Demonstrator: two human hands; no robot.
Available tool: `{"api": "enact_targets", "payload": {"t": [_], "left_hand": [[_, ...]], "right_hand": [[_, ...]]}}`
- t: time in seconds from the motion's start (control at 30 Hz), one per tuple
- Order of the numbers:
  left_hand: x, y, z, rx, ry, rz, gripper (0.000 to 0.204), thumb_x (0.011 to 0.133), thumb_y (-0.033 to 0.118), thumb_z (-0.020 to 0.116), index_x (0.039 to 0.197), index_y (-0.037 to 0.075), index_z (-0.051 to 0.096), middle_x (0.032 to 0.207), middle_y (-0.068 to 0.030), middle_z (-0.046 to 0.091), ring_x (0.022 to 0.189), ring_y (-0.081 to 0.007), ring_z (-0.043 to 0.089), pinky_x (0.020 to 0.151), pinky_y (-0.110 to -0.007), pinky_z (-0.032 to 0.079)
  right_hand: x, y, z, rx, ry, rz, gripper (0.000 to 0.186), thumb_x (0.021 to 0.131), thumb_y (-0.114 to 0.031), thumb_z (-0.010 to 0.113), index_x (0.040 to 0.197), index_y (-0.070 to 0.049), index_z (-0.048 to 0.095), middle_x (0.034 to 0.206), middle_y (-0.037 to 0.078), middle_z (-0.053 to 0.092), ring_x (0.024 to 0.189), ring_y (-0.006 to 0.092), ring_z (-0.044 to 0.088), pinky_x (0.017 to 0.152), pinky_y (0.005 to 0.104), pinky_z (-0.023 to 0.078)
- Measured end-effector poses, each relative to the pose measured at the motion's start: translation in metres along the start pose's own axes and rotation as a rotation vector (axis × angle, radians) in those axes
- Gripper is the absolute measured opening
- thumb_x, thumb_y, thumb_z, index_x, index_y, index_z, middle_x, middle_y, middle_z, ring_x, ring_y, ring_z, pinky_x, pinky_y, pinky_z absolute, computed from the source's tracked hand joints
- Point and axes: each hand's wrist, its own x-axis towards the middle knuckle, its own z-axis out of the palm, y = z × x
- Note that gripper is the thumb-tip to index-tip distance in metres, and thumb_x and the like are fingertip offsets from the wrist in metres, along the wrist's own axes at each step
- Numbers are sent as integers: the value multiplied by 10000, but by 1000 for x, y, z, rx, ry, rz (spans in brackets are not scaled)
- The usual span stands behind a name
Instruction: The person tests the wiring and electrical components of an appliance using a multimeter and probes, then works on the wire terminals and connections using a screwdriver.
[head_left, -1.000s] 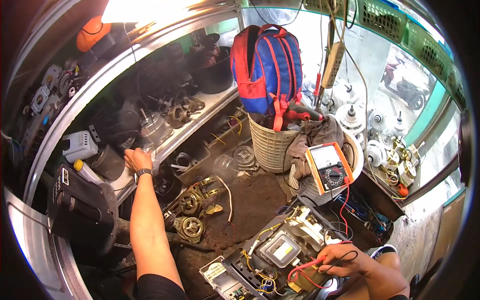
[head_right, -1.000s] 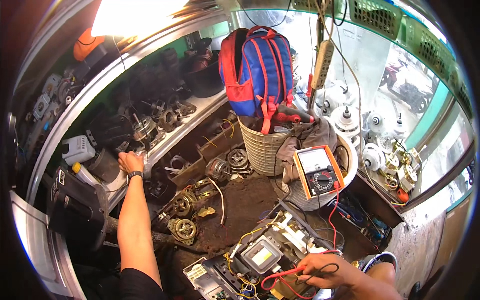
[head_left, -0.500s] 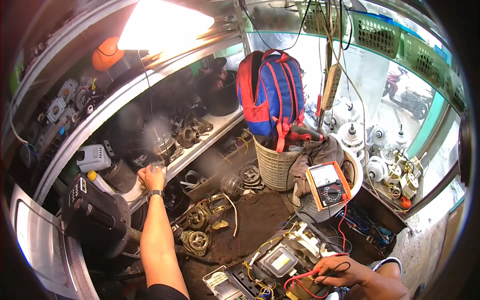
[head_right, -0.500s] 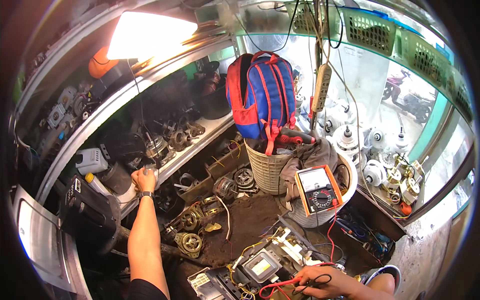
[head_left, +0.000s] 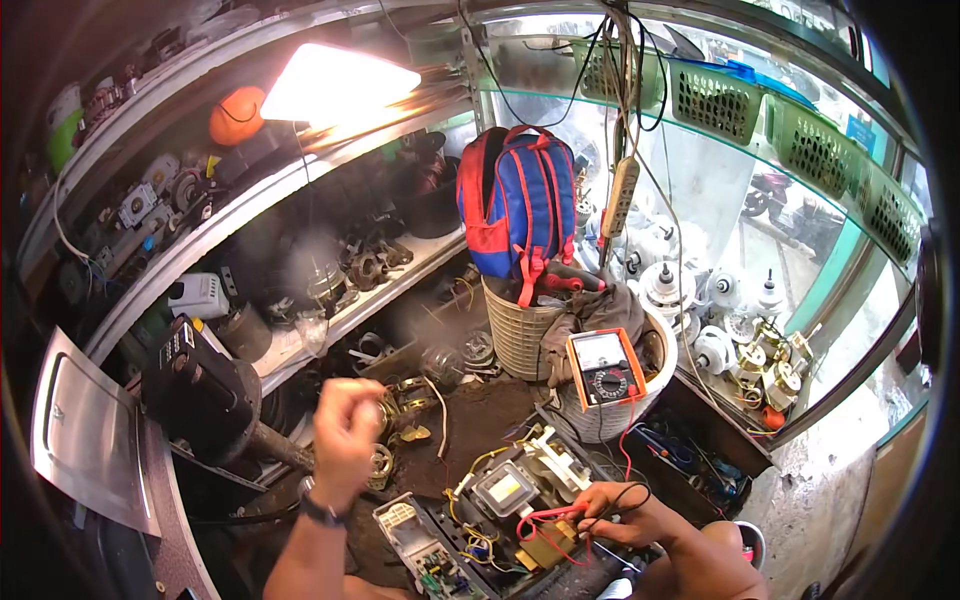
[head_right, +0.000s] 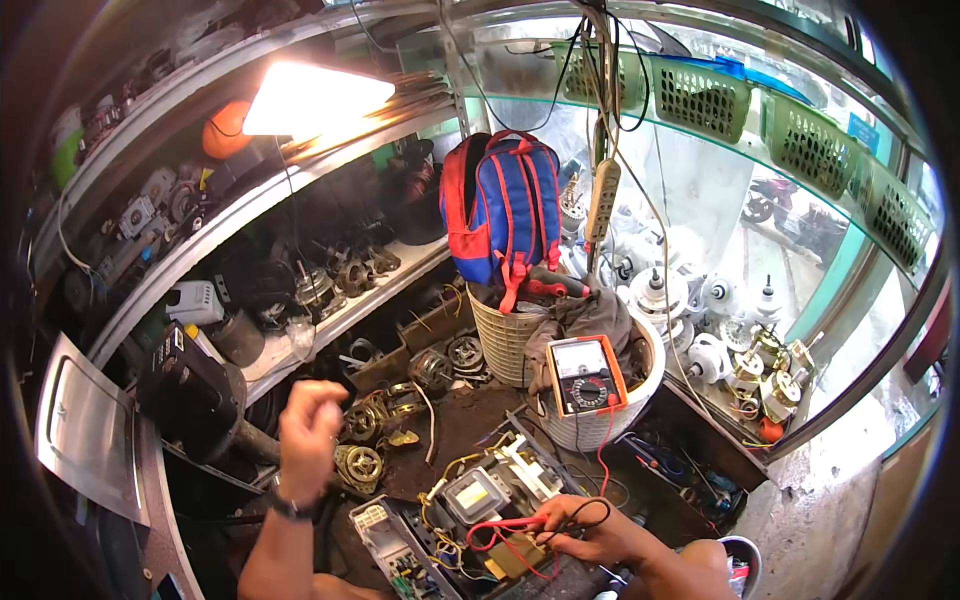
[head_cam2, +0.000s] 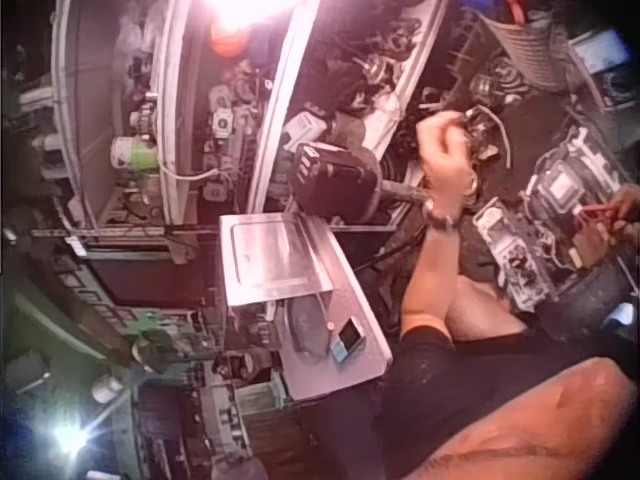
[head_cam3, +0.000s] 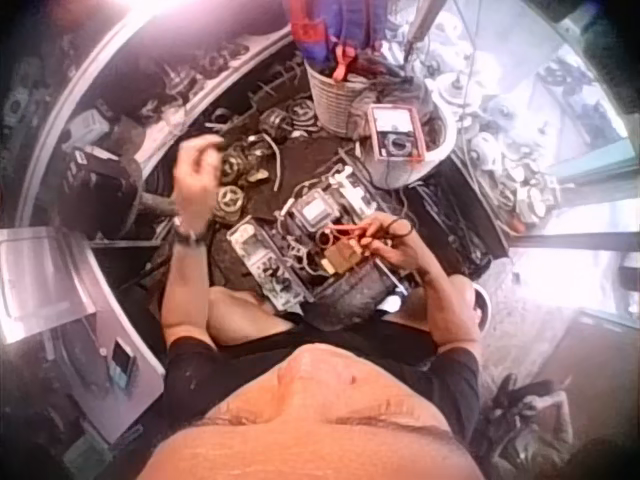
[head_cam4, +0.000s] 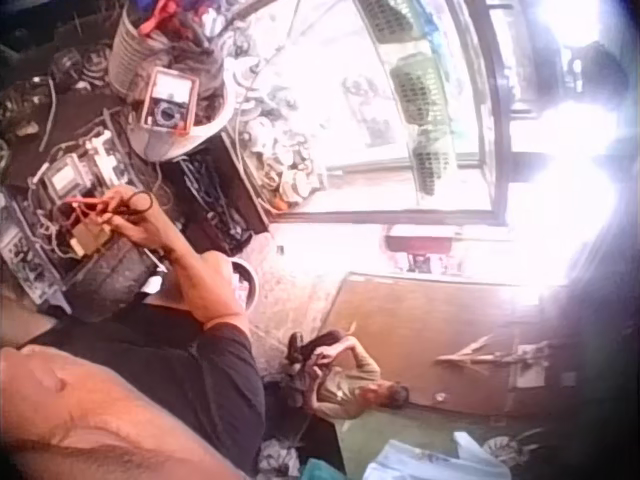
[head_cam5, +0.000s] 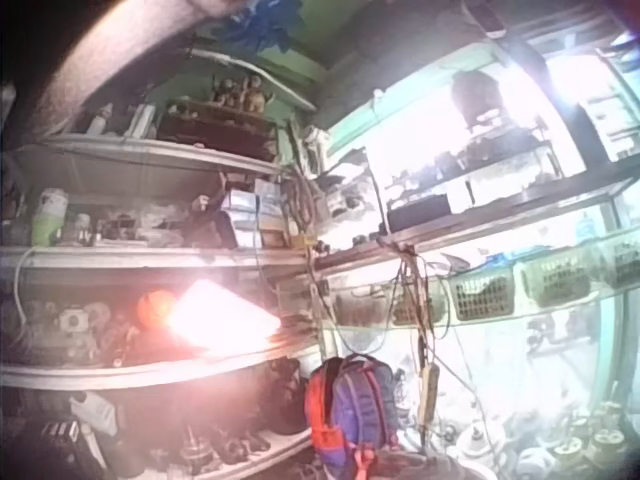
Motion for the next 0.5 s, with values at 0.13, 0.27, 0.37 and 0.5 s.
{"api": "enact_targets", "payload": {"t": [0.13, 0.27, 0.37, 0.5], "left_hand": [[-102, 62, 58, 93, -576, 18, 590, 914, 12, 786, 1466, 66, 587, 1211, -136, 646, 931, -211, 688, 837, -359, 587], [-136, 51, 97, -12, -672, -28, 598, 973, 86, 781, 1528, 74, 557, 1265, -134, 653, 1043, -237, 694, 910, -352, 579], [-156, 29, 100, -174, -702, -56, 503, 991, 49, 748, 1479, 103, 640, 1261, -119, 670, 1115, -247, 694, 957, -337, 564], [-163, 21, 91, -287, -710, 29, 616, 948, -42, 744, 1526, 130, 619, 1245, -83, 652, 1130, -194, 672, 999, -290, 557]], "right_hand": [[14, 0, 2, 45, -34, -51, 146, 943, -27, 788, 1046, -30, 684, 1144, 131, 739, 1050, 268, 715, 904, 404, 563], [11, -3, 8, -52, -67, -100, 148, 940, -28, 787, 1045, -27, 684, 1145, 140, 734, 1025, 275, 717, 881, 395, 566], [11, -7, 16, -80, -80, -124, 169, 945, -47, 790, 1057, -20, 666, 1122, 142, 727, 1004, 289, 715, 871, 407, 569], [10, -2, 30, -74, -150, -88, 176, 949, -42, 772, 1055, -21, 634, 1112, 160, 716, 1022, 323, 709, 901, 423, 572]]}}
